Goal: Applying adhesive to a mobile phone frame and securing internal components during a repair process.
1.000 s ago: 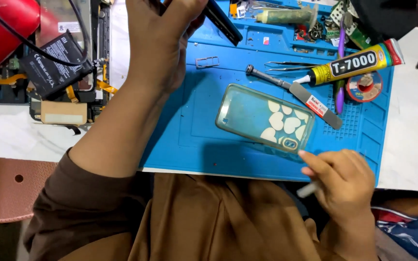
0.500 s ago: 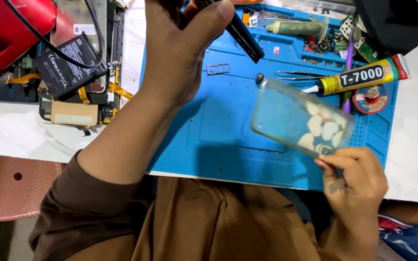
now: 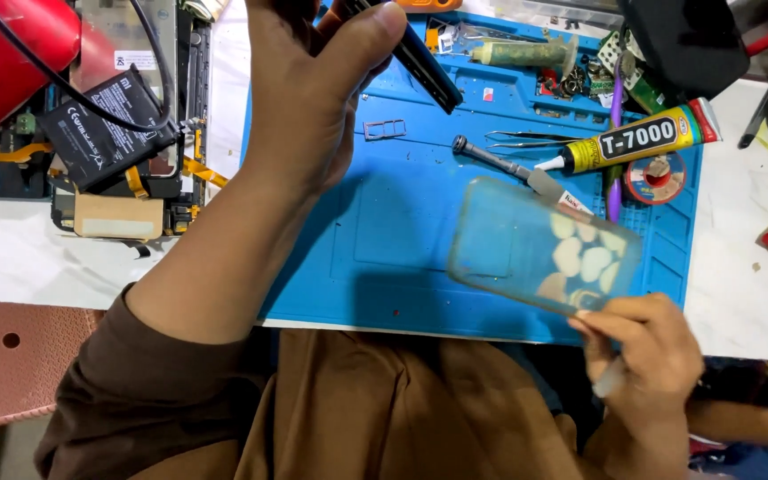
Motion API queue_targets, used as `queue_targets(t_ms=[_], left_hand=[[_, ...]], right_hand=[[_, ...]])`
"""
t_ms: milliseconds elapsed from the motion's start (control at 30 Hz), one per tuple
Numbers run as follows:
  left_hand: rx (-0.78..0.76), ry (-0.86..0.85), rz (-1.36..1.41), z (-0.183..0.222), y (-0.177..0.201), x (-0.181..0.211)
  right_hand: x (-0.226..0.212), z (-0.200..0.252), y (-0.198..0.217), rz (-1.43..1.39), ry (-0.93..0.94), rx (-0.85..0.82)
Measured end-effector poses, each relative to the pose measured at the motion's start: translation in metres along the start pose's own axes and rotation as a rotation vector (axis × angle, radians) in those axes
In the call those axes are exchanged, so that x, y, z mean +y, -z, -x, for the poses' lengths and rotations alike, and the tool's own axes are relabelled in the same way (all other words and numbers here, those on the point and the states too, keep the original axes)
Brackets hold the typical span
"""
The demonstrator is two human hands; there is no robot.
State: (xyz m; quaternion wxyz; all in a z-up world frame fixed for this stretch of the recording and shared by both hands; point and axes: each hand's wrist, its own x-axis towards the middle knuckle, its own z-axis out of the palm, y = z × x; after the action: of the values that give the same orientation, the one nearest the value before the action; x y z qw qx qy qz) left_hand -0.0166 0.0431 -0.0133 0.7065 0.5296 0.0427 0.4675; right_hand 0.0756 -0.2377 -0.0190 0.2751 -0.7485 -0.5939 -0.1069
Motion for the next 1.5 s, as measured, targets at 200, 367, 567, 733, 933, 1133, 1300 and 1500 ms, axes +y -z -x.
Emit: queue_targets(t_ms=[200,367,567,733,933,1133,1300,1500], left_hand=[[0.007,-0.003,0.041,-0.001,0.003,-0.001],[0.002,0.020,0.045,0.002,0.002,-0.001],[0.028,0.070,0.043,0.004,0.002,-0.003],[0.115,0.208,-0.021,0.004,-0.001,0.002],[0.310,0.347,0.082,0.002,-0.009,0.006],[0.224,0.309,0.029,0.003,-0.001,-0.002],[0.253,0.340,0.032,0.003,0.000,-0.003],[0.296,0.378,0.043,0.003,-0.004,-0.003]], right_hand=[[-0.022,-0.005,-0.028,-0.178,0.098,-0.116],[-0.038,-0.014,-0.045,-0.160,0.276,-0.112],[-0.037,-0.018,-0.041,-0.144,0.327,-0.120],[-0.019,0.011,-0.026,-0.130,0.055,0.083],[-0.007,-0.003,-0.026,-0.441,-0.178,0.355],[0.006,-0.008,-0.015,-0.160,-0.377,0.135],[0.015,-0.003,-0.006,-0.204,-0.597,-0.027],[0.009,-0.005,-0.008,-0.296,-0.510,0.065]])
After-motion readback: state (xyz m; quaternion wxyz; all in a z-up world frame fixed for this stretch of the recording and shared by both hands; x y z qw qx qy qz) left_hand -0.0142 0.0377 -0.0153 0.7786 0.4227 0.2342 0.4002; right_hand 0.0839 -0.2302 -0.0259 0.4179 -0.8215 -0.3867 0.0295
